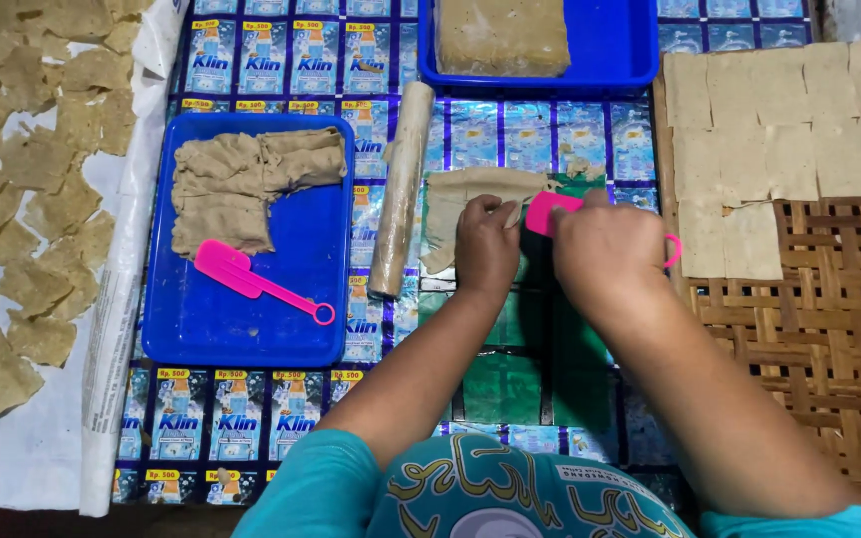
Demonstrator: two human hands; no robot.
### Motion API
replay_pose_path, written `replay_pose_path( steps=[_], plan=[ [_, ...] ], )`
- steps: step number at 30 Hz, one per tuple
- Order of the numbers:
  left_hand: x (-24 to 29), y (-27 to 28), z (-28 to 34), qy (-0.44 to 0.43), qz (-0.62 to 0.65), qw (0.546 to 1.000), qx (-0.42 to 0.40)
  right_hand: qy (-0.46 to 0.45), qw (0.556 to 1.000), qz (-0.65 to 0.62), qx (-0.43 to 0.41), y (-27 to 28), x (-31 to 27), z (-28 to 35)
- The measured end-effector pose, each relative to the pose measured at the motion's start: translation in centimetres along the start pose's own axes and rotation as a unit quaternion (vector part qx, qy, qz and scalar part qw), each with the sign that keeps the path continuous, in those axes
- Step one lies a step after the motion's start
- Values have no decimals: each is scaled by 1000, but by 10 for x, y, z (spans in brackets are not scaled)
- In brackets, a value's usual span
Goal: The recorder is rolling and cutting dough into squares at a station.
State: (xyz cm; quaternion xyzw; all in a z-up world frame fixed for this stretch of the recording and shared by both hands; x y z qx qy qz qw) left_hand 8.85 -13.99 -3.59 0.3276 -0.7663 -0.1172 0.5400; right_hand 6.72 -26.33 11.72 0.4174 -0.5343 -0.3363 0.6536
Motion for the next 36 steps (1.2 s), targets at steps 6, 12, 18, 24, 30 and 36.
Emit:
replay_pose_path(
  steps=[6,12,18,24,30,36],
  plan=[
    [11,38,-17,237,123,964,-6,-29,982,-143,-120,22,7,27],
    [-30,69,-27,409,391,822,60,-19,969,-238,-69,-76,-2,24],
    [-29,75,-22,490,671,556,25,-186,452,-866,-106,-33,-51,18],
    [19,78,3,534,705,464,-40,-204,133,-966,-84,-80,-51,24],
    [46,51,34,533,707,455,-89,-282,308,-909,-15,-62,-17,62],
    [69,3,77,554,692,418,-197,-345,354,-869,26,-55,24,104]
  ],
)
Point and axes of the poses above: each hand's wrist, its own z-axis away from the middle knuckle, its own y-axis out of the back of the hand, x = y × z, the point moved 1 cm from there along -z, towards the middle knuckle
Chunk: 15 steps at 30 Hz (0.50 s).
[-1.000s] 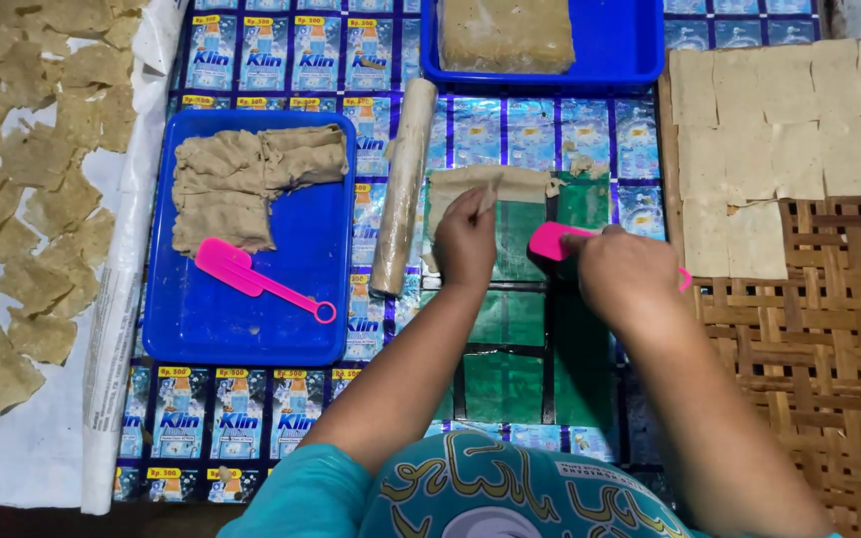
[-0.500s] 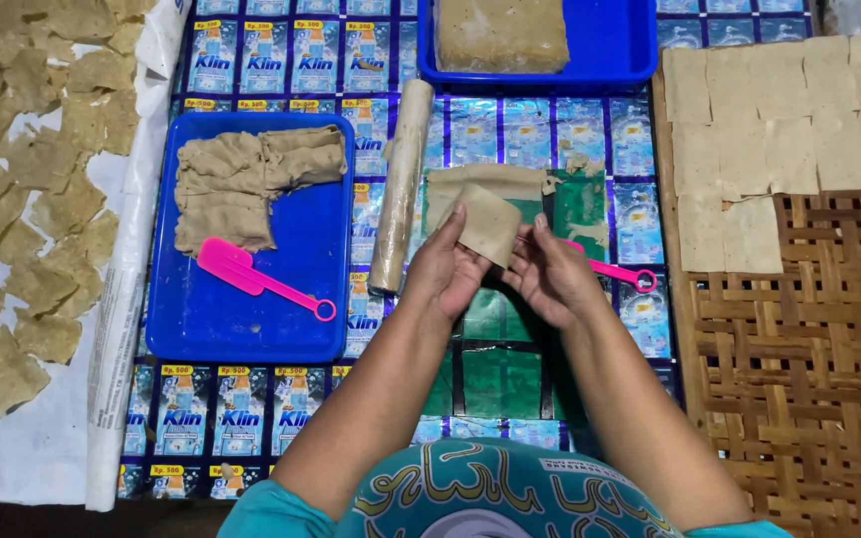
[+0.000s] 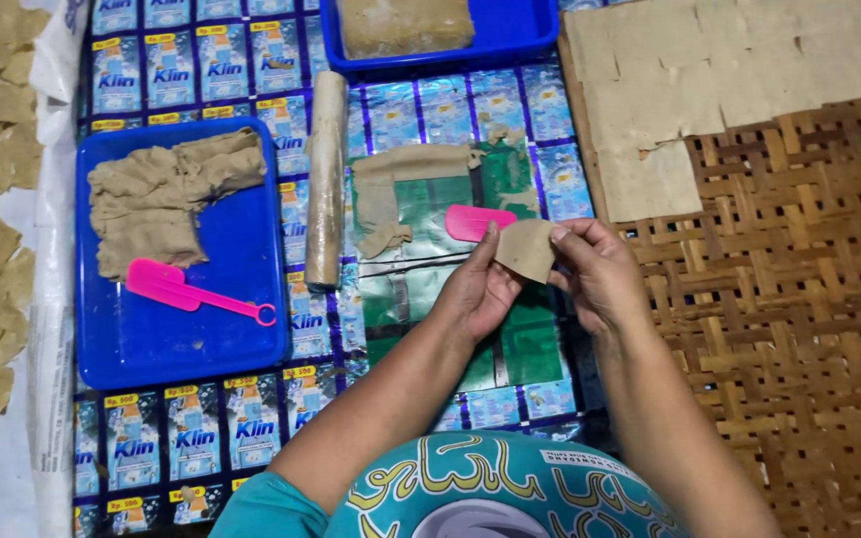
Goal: The recorder is rolling and cutting dough into squares at a station.
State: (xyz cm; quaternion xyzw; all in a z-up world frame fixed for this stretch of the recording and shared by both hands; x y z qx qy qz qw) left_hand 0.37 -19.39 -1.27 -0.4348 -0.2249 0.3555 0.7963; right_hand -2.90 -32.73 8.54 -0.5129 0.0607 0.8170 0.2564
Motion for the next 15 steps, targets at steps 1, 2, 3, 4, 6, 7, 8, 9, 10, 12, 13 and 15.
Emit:
replay_pose_path(
  steps=[1,2,3,4,6,7,8,9,10,12,13,15],
  plan=[
    [-11,-2,-2,6,-3,1000,-2,3,1000,-2,6,12,-4,-1],
    [-22,-5,-3,48,-40,998,-19,1,1000,-17,11,25,-8,-2],
    [-32,-7,-4,88,-75,993,-36,0,999,-30,16,36,-12,-3],
    [-43,-2,-3,94,-77,992,-38,2,999,-32,21,52,-15,-5],
    [-61,6,-3,222,-262,935,-88,3,998,-44,33,82,-24,-13],
    [-64,-4,10,225,-264,934,-90,5,998,-46,36,97,-27,-21],
    [-66,-14,23,203,-344,913,-87,11,998,-43,40,112,-31,-29],
    [-67,-24,35,179,-423,884,-85,18,998,-41,44,128,-36,-38],
    [-71,-15,31,181,-424,883,-88,20,998,-42,47,137,-46,-51],
    [-76,7,28,-28,-516,847,-125,41,996,-43,62,153,-63,-73],
    [-65,-1,43,-28,-517,846,-126,43,996,-44,63,158,-71,-90],
    [-40,-18,78,-286,-736,600,-131,68,993,-71,57,167,-85,-122]
  ],
)
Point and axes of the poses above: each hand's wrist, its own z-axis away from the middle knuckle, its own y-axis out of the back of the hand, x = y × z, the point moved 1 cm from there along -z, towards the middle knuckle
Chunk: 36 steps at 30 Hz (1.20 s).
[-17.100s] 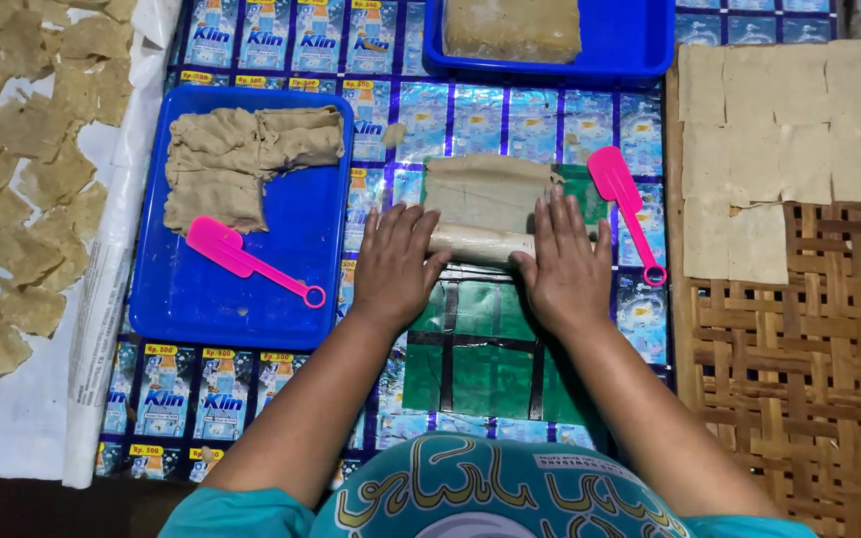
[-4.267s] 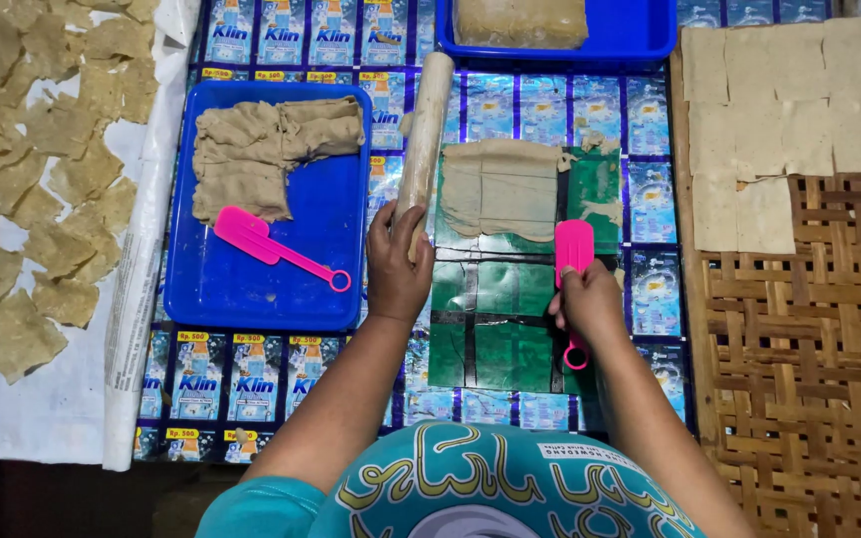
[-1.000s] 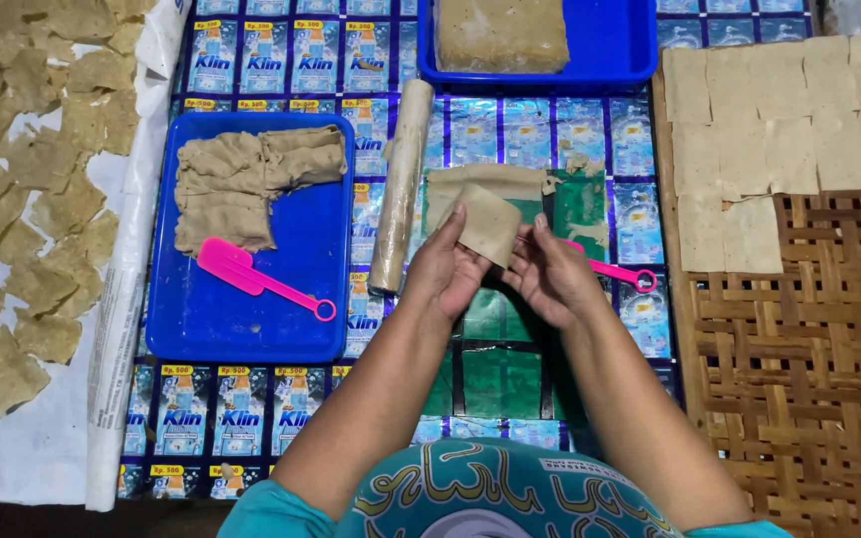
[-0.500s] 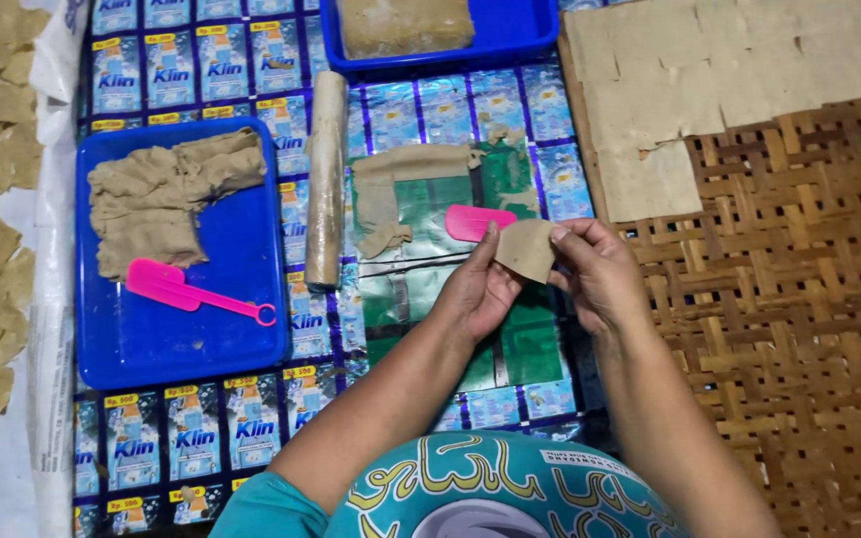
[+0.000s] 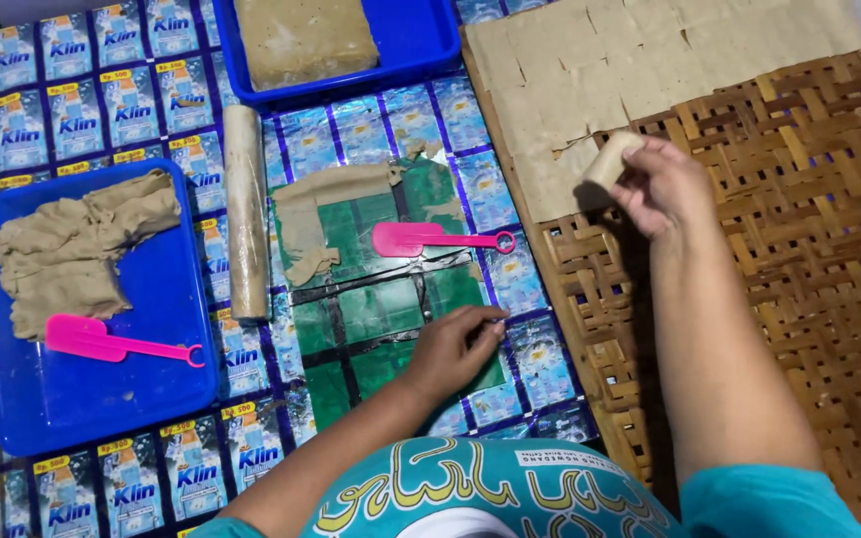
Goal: The recorder is rolling and cutting dough into squares at a station.
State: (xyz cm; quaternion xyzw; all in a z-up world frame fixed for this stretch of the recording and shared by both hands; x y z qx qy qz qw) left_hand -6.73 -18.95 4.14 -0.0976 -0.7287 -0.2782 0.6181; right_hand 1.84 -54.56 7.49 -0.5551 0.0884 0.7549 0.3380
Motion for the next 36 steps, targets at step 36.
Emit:
replay_pose_path(
  steps=[36],
  plan=[
    [-9,11,10,-120,-149,979,68,117,938,160,283,68,78,-72]
  ],
)
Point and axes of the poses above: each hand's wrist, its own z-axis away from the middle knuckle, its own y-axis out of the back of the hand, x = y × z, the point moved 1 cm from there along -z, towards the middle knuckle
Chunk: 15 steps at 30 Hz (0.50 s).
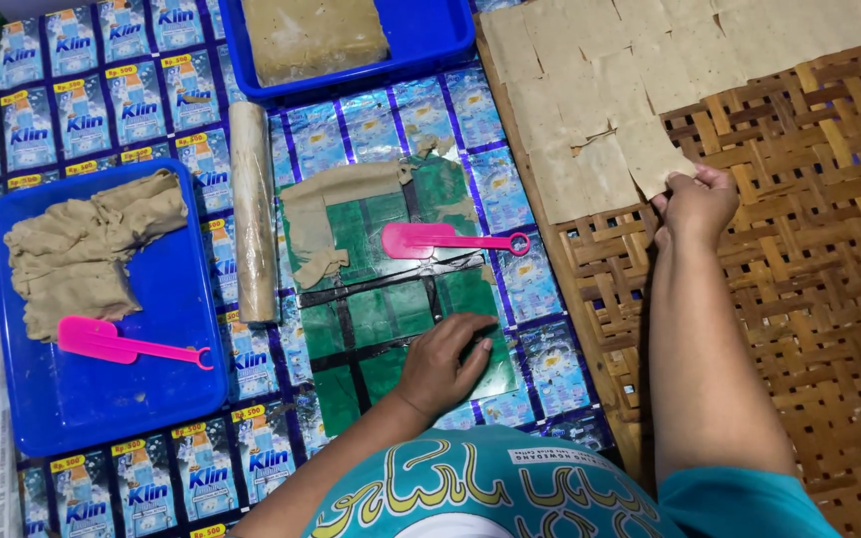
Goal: The recorder is rolling and cutting dough into squares at a station.
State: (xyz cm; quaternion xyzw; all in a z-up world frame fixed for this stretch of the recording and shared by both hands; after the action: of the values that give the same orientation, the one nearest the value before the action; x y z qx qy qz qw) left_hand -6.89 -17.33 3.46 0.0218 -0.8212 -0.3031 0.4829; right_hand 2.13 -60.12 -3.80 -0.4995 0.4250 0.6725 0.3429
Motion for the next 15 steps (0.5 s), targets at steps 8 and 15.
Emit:
replay_pose_path(
  steps=[8,15],
  plan=[
    [15,11,-7,20,14,1000,-12,-39,998,18,-41,11,-65,57],
    [21,17,-9,42,37,998,-23,-51,992,109,-35,28,-79,82]
  ],
)
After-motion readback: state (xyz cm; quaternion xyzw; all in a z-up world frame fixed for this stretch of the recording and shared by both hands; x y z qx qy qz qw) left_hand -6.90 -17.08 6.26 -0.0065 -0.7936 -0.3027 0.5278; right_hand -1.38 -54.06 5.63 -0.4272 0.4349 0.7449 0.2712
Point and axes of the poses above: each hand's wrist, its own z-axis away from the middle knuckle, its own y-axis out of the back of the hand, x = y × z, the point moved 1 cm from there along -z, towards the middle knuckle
